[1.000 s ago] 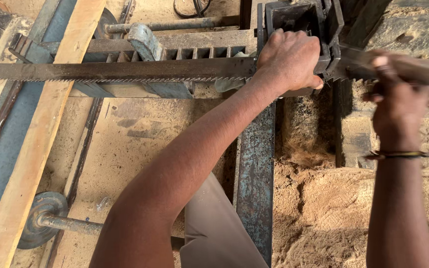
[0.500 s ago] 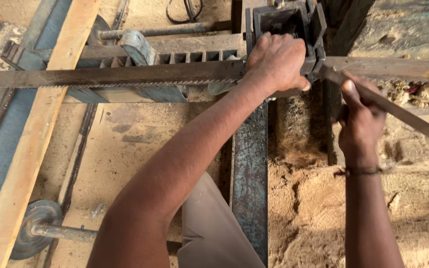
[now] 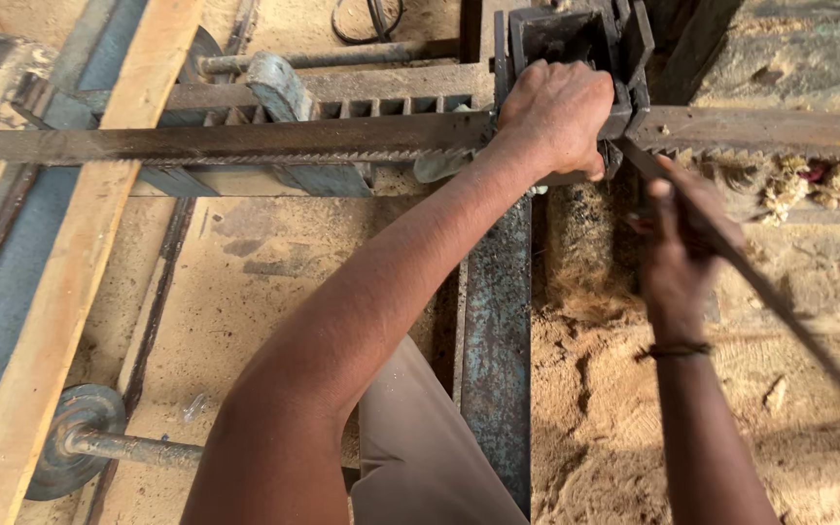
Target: The person uses a metal file to scrape and clean debris from the joints and crevices of a large metal saw frame. They repeatedly scrape different sections of the frame, removing accumulated sawdust and residue.
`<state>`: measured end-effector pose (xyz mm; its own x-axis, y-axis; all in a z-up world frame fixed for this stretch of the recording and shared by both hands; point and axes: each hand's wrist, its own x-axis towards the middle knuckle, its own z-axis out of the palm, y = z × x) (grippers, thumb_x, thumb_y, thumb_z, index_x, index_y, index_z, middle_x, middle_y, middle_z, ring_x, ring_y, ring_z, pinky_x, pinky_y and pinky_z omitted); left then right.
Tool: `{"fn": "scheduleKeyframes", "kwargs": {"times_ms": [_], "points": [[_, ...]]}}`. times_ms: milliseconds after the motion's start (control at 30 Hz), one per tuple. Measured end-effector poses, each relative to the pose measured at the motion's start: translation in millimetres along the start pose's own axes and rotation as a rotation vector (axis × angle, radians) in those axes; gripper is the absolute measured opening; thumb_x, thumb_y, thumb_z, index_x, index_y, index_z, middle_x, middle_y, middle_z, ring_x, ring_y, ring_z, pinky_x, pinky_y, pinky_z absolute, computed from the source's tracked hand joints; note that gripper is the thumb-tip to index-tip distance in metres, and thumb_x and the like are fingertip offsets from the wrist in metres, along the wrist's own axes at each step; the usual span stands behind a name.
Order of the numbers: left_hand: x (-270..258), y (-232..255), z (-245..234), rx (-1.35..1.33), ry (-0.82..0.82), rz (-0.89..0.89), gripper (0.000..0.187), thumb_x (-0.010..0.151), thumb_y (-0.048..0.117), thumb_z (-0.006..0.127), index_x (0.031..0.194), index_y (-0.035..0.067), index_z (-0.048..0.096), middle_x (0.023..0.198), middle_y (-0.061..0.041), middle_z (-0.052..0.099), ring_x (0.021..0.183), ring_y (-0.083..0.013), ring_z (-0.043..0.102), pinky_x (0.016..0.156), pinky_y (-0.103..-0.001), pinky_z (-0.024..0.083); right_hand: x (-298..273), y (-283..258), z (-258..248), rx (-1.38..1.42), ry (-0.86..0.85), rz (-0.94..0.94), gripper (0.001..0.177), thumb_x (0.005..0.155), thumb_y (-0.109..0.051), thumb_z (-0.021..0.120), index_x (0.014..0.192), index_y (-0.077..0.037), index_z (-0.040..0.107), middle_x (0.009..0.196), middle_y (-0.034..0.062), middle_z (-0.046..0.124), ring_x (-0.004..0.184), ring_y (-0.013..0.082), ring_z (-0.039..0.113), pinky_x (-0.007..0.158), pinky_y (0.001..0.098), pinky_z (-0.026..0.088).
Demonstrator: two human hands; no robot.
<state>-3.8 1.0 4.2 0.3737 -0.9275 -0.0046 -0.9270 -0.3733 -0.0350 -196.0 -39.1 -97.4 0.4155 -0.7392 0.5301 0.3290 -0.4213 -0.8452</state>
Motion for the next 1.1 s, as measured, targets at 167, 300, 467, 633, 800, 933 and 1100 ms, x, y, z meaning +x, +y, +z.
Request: {"fn": "scheduleKeyframes", "kwargs": {"times_ms": [167, 300, 467, 633, 800, 933, 1100], "points": [[0.5, -2.7, 2.3, -0.004, -0.014, 0.014, 0.062, 0.069, 0.053, 0.097, 0.101, 0.005, 0.074, 0.096, -0.005, 0.072, 0.093, -0.0207, 0.067, 0.099, -0.041, 0.053, 0.2, 41.9, 25.6, -0.396, 0.025, -0.230, 0.026, 0.118, -0.025, 0.072, 0.131, -0.004, 0.077, 0.111, 0.0126, 0.073, 0.075, 0.0127, 0.065, 0.052, 0.0241, 0.055], [-5.1, -1.8, 2.4, -0.021, 0.049, 0.036, 0.053, 0.071, 0.035, 0.094, 0.104, 0.002, 0.071, 0.119, -0.011, 0.065, 0.113, -0.0264, 0.061, 0.104, -0.045, 0.050, -21.9, 44.9, 29.3, -0.596, 0.090, -0.307, 0.030, 0.121, -0.025, 0.065, 0.141, -0.004, 0.072, 0.106, 0.0104, 0.070, 0.074, 0.0107, 0.064, 0.052, 0.0241, 0.053], [-74.7, 33.6, 42.5, -0.440, 1.093, 0.035, 0.048, 0.075, 0.006, 0.076, 0.122, 0.005, 0.063, 0.143, -0.023, 0.054, 0.133, -0.0378, 0.060, 0.120, -0.053, 0.052, -38.8, 44.7, 39.2, -0.841, 0.104, -0.439, 0.031, 0.125, -0.029, 0.055, 0.149, -0.009, 0.059, 0.120, 0.0104, 0.067, 0.085, 0.0112, 0.065, 0.065, 0.0266, 0.058], [-141.8, 75.4, 51.8, -0.910, 0.627, -0.227, 0.050, 0.101, 0.041, 0.058, 0.130, 0.002, 0.054, 0.110, -0.023, 0.062, 0.092, -0.0329, 0.068, 0.076, -0.049, 0.063, -50.8, 46.5, 57.7, -0.579, 0.163, -0.317, 0.027, 0.124, -0.034, 0.050, 0.144, -0.016, 0.051, 0.117, 0.0059, 0.067, 0.091, 0.0125, 0.065, 0.076, 0.0267, 0.060], [-189.7, 100.6, 43.1, -0.755, 0.493, -0.225, 0.084, 0.102, 0.037, 0.060, 0.162, -0.015, 0.035, 0.091, -0.025, 0.066, 0.065, -0.0270, 0.066, 0.053, -0.041, 0.058, -77.5, 55.5, 67.9, -0.349, 0.164, -0.133, 0.031, 0.124, -0.036, 0.042, 0.142, -0.013, 0.051, 0.113, 0.0080, 0.065, 0.086, 0.0148, 0.061, 0.072, 0.0272, 0.057], [-220.0, 89.0, 44.8, -0.897, 0.212, -0.214, 0.069, 0.103, 0.017, 0.059, 0.160, -0.010, 0.031, 0.087, -0.020, 0.064, 0.052, -0.0174, 0.061, 0.032, -0.025, 0.053, -53.9, 62.7, 50.0, -0.321, 0.055, -0.082, 0.034, 0.123, -0.037, 0.036, 0.140, -0.010, 0.051, 0.109, 0.0096, 0.063, 0.083, 0.0166, 0.057, 0.069, 0.0276, 0.055], [-226.5, 59.9, 45.3, -1.002, 0.175, -0.118, 0.069, 0.102, 0.009, 0.054, 0.162, -0.010, 0.025, 0.066, -0.009, 0.062, 0.042, -0.0138, 0.056, 0.032, -0.025, 0.050, -51.9, -22.0, 44.4, 0.100, -0.073, 0.690, 0.050, 0.116, -0.034, 0.032, 0.145, 0.000, 0.054, 0.108, 0.0025, 0.074, 0.094, 0.0099, 0.072, 0.082, 0.0218, 0.065]]}}
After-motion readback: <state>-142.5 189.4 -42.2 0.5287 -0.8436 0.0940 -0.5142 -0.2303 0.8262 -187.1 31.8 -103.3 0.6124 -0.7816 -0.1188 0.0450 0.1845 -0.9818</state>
